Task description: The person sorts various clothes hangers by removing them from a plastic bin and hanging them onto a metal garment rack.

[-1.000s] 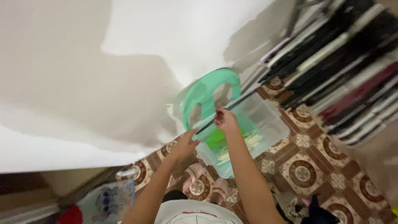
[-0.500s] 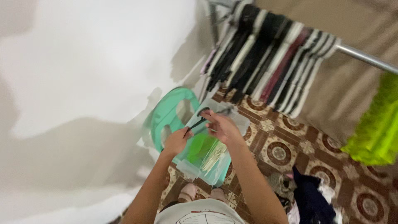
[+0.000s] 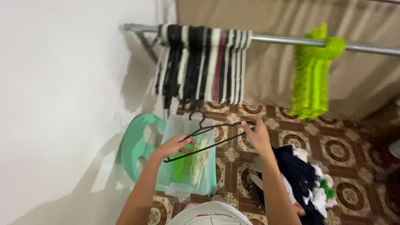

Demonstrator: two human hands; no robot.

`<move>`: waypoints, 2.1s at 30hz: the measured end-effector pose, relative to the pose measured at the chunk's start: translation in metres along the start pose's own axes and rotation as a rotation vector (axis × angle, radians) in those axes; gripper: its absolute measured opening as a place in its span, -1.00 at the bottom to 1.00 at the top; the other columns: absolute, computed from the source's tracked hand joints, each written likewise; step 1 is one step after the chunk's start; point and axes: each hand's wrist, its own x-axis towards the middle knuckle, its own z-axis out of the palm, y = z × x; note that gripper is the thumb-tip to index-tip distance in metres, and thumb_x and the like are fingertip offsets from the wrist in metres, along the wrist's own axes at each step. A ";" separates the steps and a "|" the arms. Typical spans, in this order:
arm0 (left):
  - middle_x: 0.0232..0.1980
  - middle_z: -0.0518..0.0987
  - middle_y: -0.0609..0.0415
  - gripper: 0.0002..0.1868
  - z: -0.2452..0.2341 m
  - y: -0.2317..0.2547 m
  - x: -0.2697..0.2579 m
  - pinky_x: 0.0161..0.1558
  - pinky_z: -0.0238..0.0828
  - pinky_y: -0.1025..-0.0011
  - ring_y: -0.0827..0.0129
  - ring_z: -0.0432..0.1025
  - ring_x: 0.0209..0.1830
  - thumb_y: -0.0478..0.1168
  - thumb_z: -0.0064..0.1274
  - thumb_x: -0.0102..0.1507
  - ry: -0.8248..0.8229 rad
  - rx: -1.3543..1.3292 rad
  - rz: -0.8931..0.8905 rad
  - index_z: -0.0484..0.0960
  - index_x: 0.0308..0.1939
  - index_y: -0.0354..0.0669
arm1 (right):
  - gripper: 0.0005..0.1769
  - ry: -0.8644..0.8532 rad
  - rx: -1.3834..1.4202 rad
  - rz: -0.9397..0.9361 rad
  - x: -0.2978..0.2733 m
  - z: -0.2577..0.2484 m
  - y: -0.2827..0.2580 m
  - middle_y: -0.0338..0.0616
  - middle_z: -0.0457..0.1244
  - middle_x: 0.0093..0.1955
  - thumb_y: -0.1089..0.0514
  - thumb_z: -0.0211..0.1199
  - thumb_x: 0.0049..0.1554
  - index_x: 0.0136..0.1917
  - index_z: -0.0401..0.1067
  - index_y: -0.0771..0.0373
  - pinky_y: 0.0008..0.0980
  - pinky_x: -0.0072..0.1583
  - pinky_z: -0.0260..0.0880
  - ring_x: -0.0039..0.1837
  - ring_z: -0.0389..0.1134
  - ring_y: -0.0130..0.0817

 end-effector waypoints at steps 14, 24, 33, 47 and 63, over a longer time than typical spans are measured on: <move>0.33 0.56 0.07 -0.46 0.082 0.134 0.108 0.36 0.34 0.16 0.18 0.43 0.34 0.13 -0.38 0.45 -0.226 0.197 0.338 0.55 0.29 0.00 | -0.61 0.084 0.458 0.280 -0.078 -0.196 -0.035 -0.01 0.36 -0.29 0.01 0.15 0.40 -0.05 0.48 0.40 -0.19 -0.25 -0.04 -0.29 0.16 -0.31; 0.68 -0.10 -0.07 -0.25 0.125 0.161 0.116 0.54 -0.25 0.07 0.06 -0.21 0.67 0.23 -0.38 0.43 -0.038 0.372 0.253 -0.10 0.61 0.06 | -0.72 0.296 0.294 0.044 -0.055 -0.194 -0.081 -0.15 0.36 -0.33 0.15 0.00 0.36 -0.11 0.36 0.36 -0.39 -0.15 0.41 -0.28 0.39 -0.45; 0.58 0.22 -0.10 -0.27 0.114 0.150 0.095 0.49 0.10 0.08 0.07 0.19 0.57 0.25 -0.39 0.41 -0.044 0.216 0.206 0.09 0.59 0.05 | -0.79 0.378 0.446 -0.149 0.034 -0.119 -0.087 -0.12 0.43 -0.18 0.15 -0.05 0.39 -0.04 0.28 0.30 -0.33 -0.18 0.41 -0.24 0.41 -0.39; 0.43 0.46 -0.11 -0.29 0.086 0.010 0.107 0.47 0.08 0.31 0.15 0.30 0.47 0.25 -0.36 0.42 0.212 0.085 0.290 0.44 0.38 -0.23 | -0.77 0.366 0.231 -0.228 0.071 -0.017 -0.060 0.20 0.34 -0.04 0.12 0.02 0.42 0.09 0.30 0.36 -0.03 0.07 0.32 0.04 0.36 0.10; 0.42 0.41 -0.11 -0.37 0.046 -0.114 0.006 0.34 0.25 0.20 0.05 0.32 0.40 0.15 -0.26 0.42 0.253 0.013 -0.063 0.37 0.41 -0.20 | -0.46 0.288 0.288 0.058 -0.036 0.122 -0.022 0.26 0.20 0.25 0.25 0.25 0.24 0.40 0.15 0.43 -0.07 0.26 0.23 0.22 0.22 0.00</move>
